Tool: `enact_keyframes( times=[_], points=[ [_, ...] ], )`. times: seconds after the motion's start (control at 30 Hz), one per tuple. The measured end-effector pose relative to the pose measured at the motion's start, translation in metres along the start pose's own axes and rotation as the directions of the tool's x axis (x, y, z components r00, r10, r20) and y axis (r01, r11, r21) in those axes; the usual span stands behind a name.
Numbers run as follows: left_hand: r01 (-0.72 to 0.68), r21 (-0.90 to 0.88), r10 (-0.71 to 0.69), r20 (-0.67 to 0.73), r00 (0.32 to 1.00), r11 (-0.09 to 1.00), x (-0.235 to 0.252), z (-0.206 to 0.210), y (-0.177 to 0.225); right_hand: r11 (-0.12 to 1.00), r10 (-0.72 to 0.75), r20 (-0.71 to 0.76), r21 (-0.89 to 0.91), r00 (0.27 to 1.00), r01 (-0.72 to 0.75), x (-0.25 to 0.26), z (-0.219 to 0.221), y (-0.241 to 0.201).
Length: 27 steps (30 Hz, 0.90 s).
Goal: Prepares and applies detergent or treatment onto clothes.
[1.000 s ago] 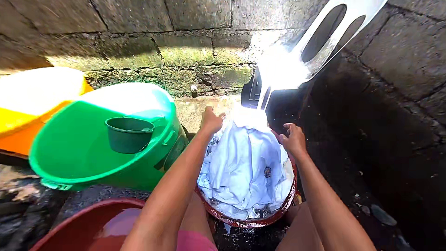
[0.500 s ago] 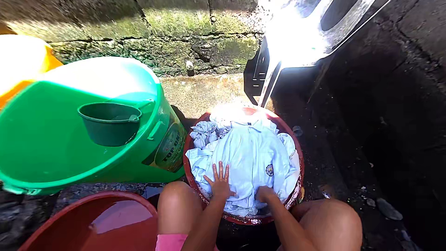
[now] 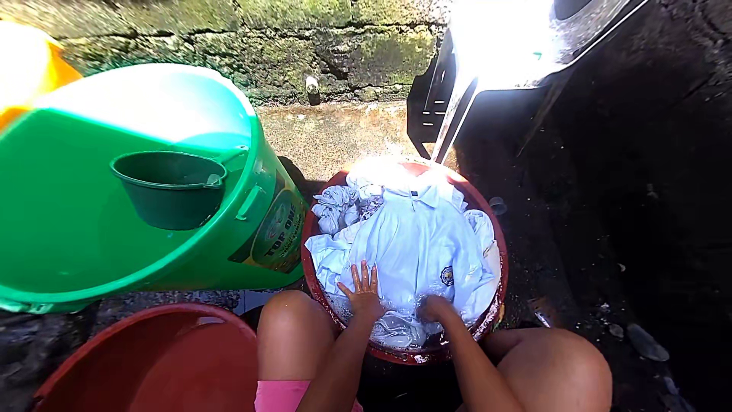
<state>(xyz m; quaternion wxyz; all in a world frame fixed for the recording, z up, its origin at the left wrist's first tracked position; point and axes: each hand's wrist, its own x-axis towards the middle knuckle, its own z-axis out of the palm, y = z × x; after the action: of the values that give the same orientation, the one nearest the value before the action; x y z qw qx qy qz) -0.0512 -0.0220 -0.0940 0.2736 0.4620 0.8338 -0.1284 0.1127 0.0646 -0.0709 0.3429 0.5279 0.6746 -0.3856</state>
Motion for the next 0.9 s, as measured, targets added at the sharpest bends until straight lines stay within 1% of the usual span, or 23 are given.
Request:
enact_keyframes(
  times=[0.03,0.07,0.1,0.17,0.2,0.23,0.3,0.33,0.37,0.4,0.43,0.47,0.53,0.6,0.63,0.67,0.7,0.73,0.77,0.8,0.83,0.87,0.9],
  points=[
    [-0.006,-0.033,0.006,0.004,1.000,0.999,0.001,-0.005,-0.001,0.994,0.005,-0.069,0.110,0.998,0.002,-0.005,-0.014,0.000],
    [-0.011,-0.080,0.011,0.004,1.000,0.997,0.003,-0.013,-0.003,0.975,0.040,-0.193,0.221,0.980,0.003,-0.015,-0.028,-0.001],
    [-0.015,-0.139,0.015,0.004,1.000,0.990,0.004,-0.024,-0.004,0.953,0.093,-0.342,0.304,0.935,0.017,-0.026,-0.040,-0.003],
    [-0.025,-0.245,0.025,-0.005,1.000,0.969,0.007,-0.054,-0.009,0.923,0.183,-0.596,0.378,0.782,0.072,-0.033,-0.055,0.000],
    [-0.034,-0.279,0.039,0.012,0.999,0.960,0.010,-0.069,-0.014,0.918,0.210,-0.661,0.387,0.720,0.088,-0.029,-0.059,0.007],
    [-0.049,-0.295,0.068,0.054,0.996,0.954,0.013,-0.085,-0.018,0.911,0.228,-0.669,0.402,0.708,0.086,-0.024,-0.062,0.016],
    [-0.101,-0.312,0.140,0.107,0.984,0.945,0.014,-0.120,-0.033,0.901,0.251,-0.635,0.430,0.731,0.064,-0.012,-0.062,0.032],
    [-0.118,-0.329,0.153,0.083,0.985,0.937,0.014,-0.136,-0.043,0.893,0.250,-0.628,0.443,0.737,0.075,-0.006,-0.060,0.039],
    [-0.118,-0.347,0.133,0.019,0.991,0.930,0.013,-0.151,-0.054,0.884,0.252,-0.627,0.459,0.737,0.088,-0.004,-0.058,0.044],
    [-0.093,-0.352,0.077,-0.061,0.995,0.931,0.010,-0.165,-0.063,0.870,0.270,-0.640,0.482,0.720,0.102,-0.007,-0.058,0.047],
    [-0.050,-0.343,0.008,-0.125,0.992,0.938,0.007,-0.180,-0.069,0.850,0.302,-0.664,0.512,0.684,0.121,-0.010,-0.059,0.050],
    [0.000,-0.317,-0.053,-0.158,0.986,0.948,0.003,-0.193,-0.073,0.831,0.347,-0.689,0.541,0.636,0.132,-0.012,-0.058,0.053],
    [0.066,-0.244,-0.119,-0.207,0.971,0.968,-0.004,-0.203,-0.073,0.797,0.444,-0.703,0.593,0.556,0.114,-0.012,-0.055,0.057],
    [0.058,-0.206,-0.113,-0.270,0.956,0.977,-0.008,-0.195,-0.065,0.796,0.498,-0.718,0.601,0.486,0.071,-0.014,-0.056,0.053],
    [0.012,-0.189,-0.069,-0.298,0.952,0.982,-0.009,-0.185,-0.058,0.816,0.479,-0.744,0.573,0.465,0.075,-0.018,-0.057,0.048],
    [-0.040,-0.173,-0.009,-0.276,0.961,0.984,-0.010,-0.174,-0.047,0.850,0.423,-0.777,0.519,0.466,0.093,-0.023,-0.058,0.040],
    [-0.089,-0.164,0.051,-0.220,0.974,0.982,-0.012,-0.160,-0.034,0.888,0.328,-0.799,0.443,0.505,0.123,-0.028,-0.057,0.030],
    [-0.120,-0.155,0.099,-0.137,0.986,0.981,-0.012,-0.143,-0.020,0.918,0.215,-0.773,0.368,0.597,0.145,-0.033,-0.057,0.019],
    [-0.133,-0.143,0.126,-0.054,0.990,0.981,-0.013,-0.124,-0.006,0.938,0.112,-0.700,0.308,0.705,0.157,-0.035,-0.056,0.009],
    [-0.134,-0.129,0.135,-0.002,0.991,0.983,-0.013,-0.105,0.007,0.955,0.042,-0.601,0.260,0.798,0.145,-0.036,-0.052,-0.001],
    [-0.129,-0.116,0.131,0.010,0.991,0.985,-0.012,-0.086,0.017,0.970,0.010,-0.507,0.215,0.862,0.115,-0.035,-0.046,-0.009],
    [-0.129,-0.096,0.128,-0.018,0.992,0.987,-0.011,-0.068,0.021,0.980,0.001,-0.444,0.178,0.896,0.087,-0.030,-0.035,-0.013],
    [-0.137,-0.075,0.132,-0.064,0.989,0.988,-0.009,-0.052,0.022,0.987,0.000,-0.407,0.145,0.914,0.064,-0.025,-0.021,-0.014]
  ],
)
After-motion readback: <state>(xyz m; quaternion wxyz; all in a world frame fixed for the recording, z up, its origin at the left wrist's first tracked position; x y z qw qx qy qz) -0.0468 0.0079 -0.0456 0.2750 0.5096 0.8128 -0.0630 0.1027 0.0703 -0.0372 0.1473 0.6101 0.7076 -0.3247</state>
